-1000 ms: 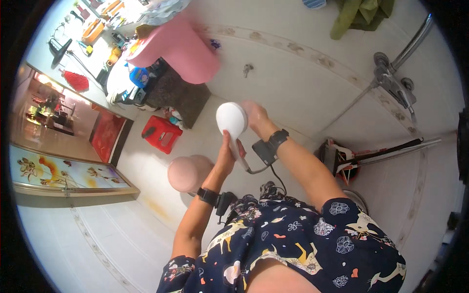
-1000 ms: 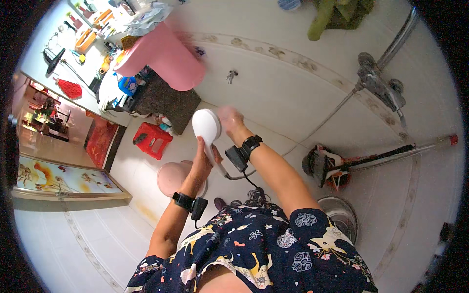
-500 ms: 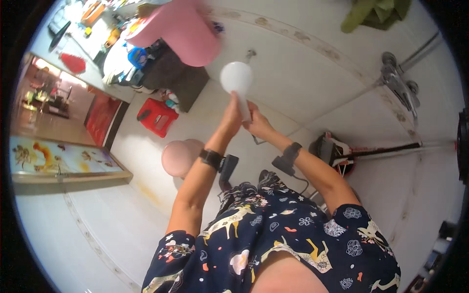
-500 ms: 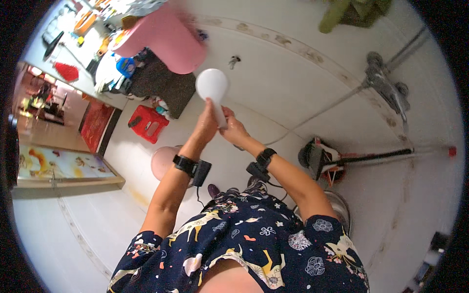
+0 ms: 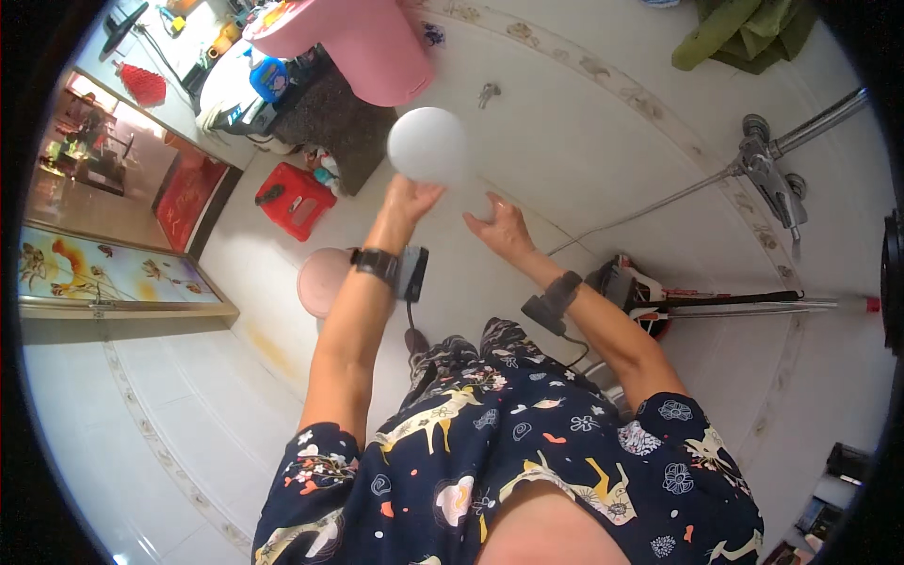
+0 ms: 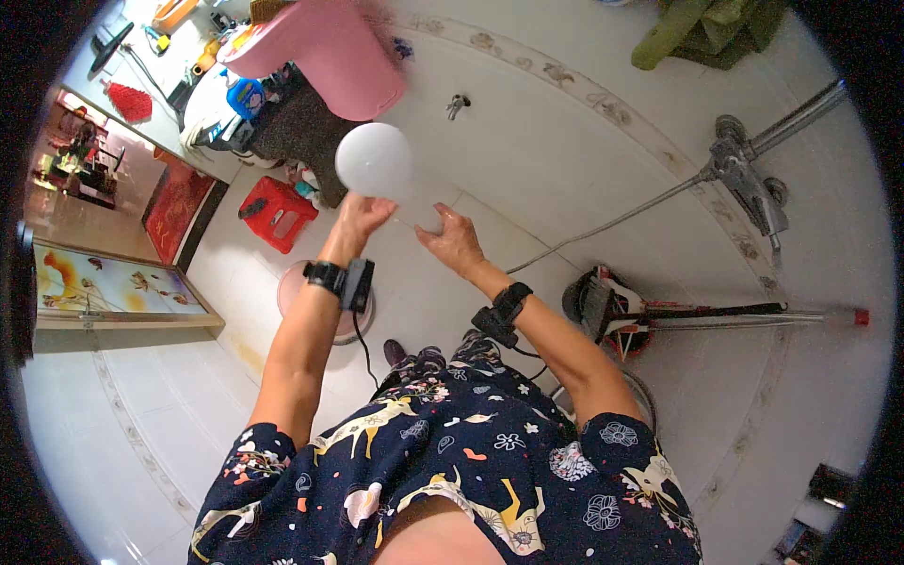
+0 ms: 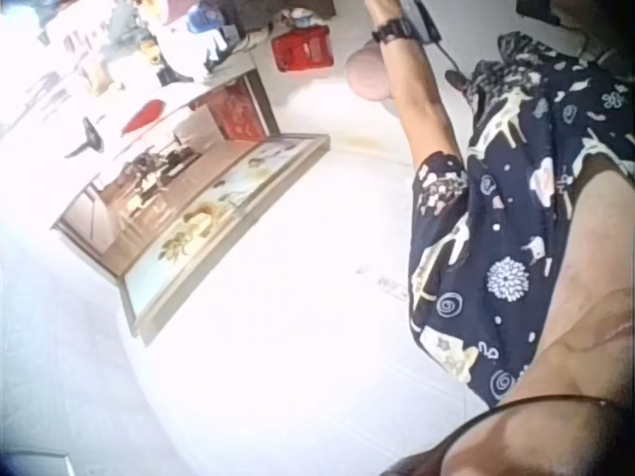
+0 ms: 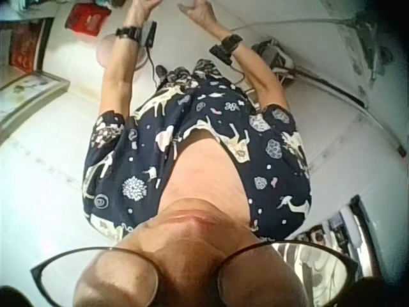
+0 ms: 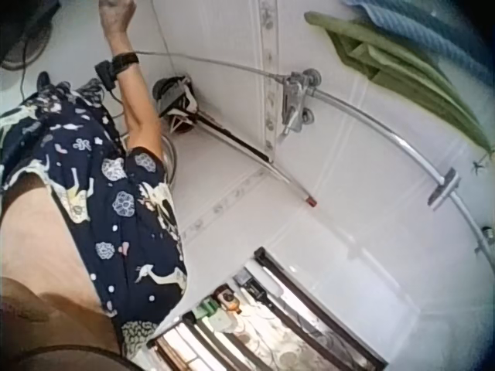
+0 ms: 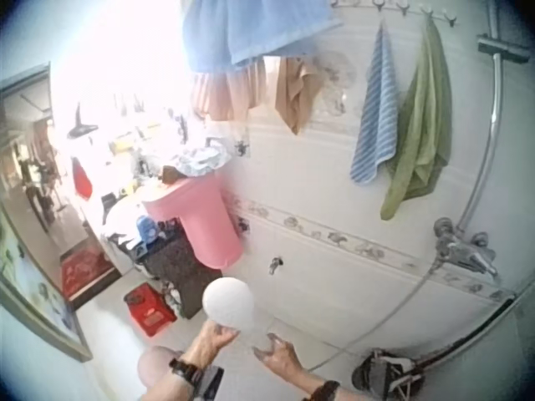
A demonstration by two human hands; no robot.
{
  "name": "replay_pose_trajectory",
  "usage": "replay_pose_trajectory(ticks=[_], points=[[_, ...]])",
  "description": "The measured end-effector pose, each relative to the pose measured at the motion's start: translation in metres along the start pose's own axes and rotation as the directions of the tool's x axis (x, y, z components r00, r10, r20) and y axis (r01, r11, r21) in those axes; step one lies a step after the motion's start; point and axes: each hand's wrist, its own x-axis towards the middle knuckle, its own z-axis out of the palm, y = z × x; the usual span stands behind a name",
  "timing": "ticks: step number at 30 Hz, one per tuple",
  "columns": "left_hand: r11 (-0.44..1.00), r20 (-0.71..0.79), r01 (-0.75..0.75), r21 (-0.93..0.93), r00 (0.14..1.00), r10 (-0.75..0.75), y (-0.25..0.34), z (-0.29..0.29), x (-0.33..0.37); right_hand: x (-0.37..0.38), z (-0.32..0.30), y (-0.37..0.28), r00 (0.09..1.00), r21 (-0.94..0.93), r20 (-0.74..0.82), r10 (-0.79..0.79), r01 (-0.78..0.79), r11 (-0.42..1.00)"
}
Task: Scrubbing and rinsing a pink plastic bucket in a bathroom environment.
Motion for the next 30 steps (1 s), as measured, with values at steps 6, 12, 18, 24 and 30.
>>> replay_pose_trajectory(ticks=[6,12,18,24,30], points=[[0.951,0.258,-0.306,-0.052,0.916,0.308,-0.006,-0.099,0.023,-0.015,0.025,-0.037,0.901,0.073,0.093,-0.424,0.418,0.905],[0.871,-0.139,0.072,-0.487,0.978,-0.159,-0.036,-0.075,-0.039,-0.002,0.027,0.018,0.916,-0.074,0.303,-0.264,0.298,0.952],[0.913,-0.658,0.075,-0.401,0.67,-0.344,-0.11,-0.205,-0.188,-0.003,0.062,0.016,0.911,0.178,0.397,-0.11,0.041,0.983],[0.726,-0.857,0.674,0.135,0.447,-0.256,-0.233,-0.33,-0.454,-0.004,0.12,-0.01,0.875,0.496,0.48,-0.059,-0.216,0.841],[0.726,-0.723,0.266,-0.634,0.13,-0.679,-0.315,-0.26,-0.501,0.046,0.123,0.005,0.891,0.46,0.448,0.072,-0.298,0.836]])
